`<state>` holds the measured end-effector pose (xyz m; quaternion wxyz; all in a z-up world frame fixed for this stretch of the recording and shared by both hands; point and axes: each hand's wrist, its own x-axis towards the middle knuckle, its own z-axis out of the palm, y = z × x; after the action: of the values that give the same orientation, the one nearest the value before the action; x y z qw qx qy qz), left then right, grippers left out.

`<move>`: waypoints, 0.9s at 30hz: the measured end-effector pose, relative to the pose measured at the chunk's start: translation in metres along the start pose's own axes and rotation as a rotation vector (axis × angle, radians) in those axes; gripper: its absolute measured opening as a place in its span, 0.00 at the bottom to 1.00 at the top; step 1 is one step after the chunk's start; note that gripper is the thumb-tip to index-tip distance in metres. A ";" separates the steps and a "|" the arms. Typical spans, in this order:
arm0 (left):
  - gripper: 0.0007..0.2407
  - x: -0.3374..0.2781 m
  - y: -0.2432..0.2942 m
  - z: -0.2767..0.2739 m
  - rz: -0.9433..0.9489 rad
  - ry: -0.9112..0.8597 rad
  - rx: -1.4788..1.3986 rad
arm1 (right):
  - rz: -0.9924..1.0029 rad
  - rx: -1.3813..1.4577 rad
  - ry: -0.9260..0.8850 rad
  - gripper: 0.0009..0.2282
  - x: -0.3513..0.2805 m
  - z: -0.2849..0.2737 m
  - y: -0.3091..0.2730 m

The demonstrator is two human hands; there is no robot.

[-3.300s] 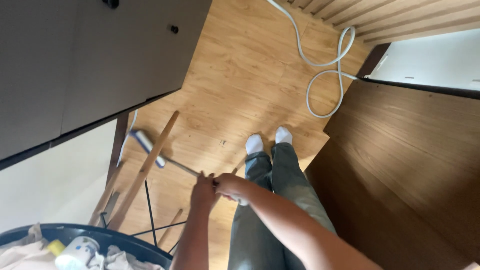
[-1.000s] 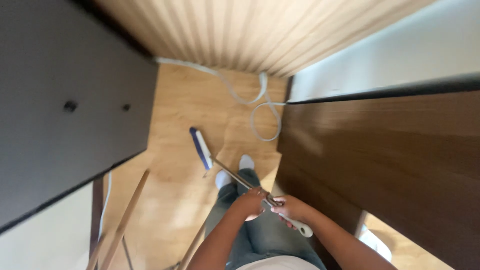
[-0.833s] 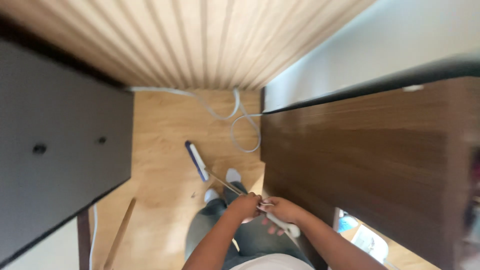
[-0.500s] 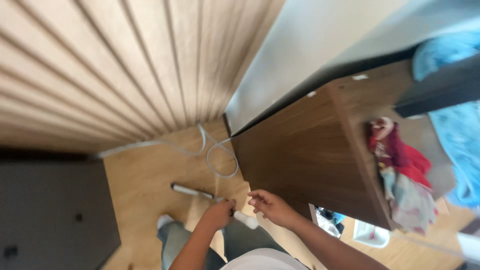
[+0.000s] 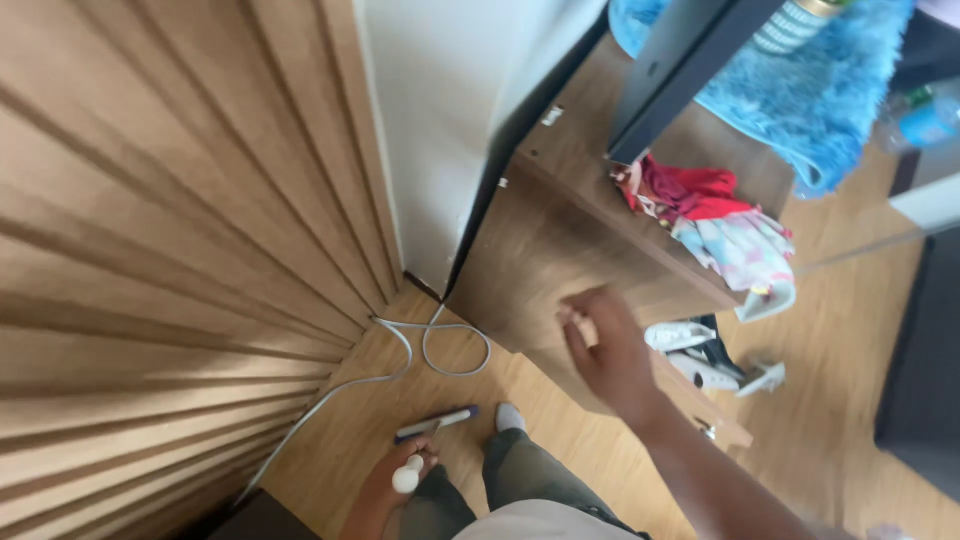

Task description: The person sweeps the wooden floor using a broom and dustpan, moving around a pile of shoes and a cabinet. They briefly move a cabinet to sweep underneath it and then return it to its original position. The person also picks up a red cloth from a shelf before continuing to sweep.

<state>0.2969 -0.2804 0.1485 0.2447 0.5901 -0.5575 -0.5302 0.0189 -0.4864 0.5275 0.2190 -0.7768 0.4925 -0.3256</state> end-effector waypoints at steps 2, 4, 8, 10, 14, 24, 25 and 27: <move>0.13 0.007 0.006 -0.004 -0.038 0.000 -0.063 | -0.087 -0.253 0.258 0.12 0.005 -0.018 0.010; 0.10 0.012 0.032 -0.011 -0.060 -0.038 -0.074 | -0.053 -0.351 0.348 0.13 0.009 -0.039 0.017; 0.07 0.026 0.052 -0.009 -0.116 -0.078 -0.032 | -0.053 -0.536 0.496 0.15 0.017 -0.067 0.041; 0.07 0.029 0.066 -0.013 -0.136 -0.094 -0.009 | -0.045 -0.522 0.489 0.15 0.017 -0.074 0.048; 0.07 0.041 0.060 -0.003 -0.206 -0.047 -0.001 | -0.080 -0.501 0.454 0.18 0.020 -0.082 0.057; 0.08 0.048 0.085 -0.003 -0.353 -0.049 -0.021 | 0.060 -0.579 0.247 0.29 0.038 -0.110 0.076; 0.08 0.048 0.083 -0.003 -0.322 -0.040 0.007 | 0.063 -0.549 0.244 0.23 0.039 -0.110 0.077; 0.08 0.046 0.077 -0.001 -0.297 -0.029 0.033 | 0.065 -0.516 0.234 0.17 0.037 -0.110 0.081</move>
<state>0.2583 -0.3427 0.2005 0.1460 0.6623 -0.4761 -0.5598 -0.0997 -0.5561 0.5610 -0.0340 -0.7479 0.6056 -0.2697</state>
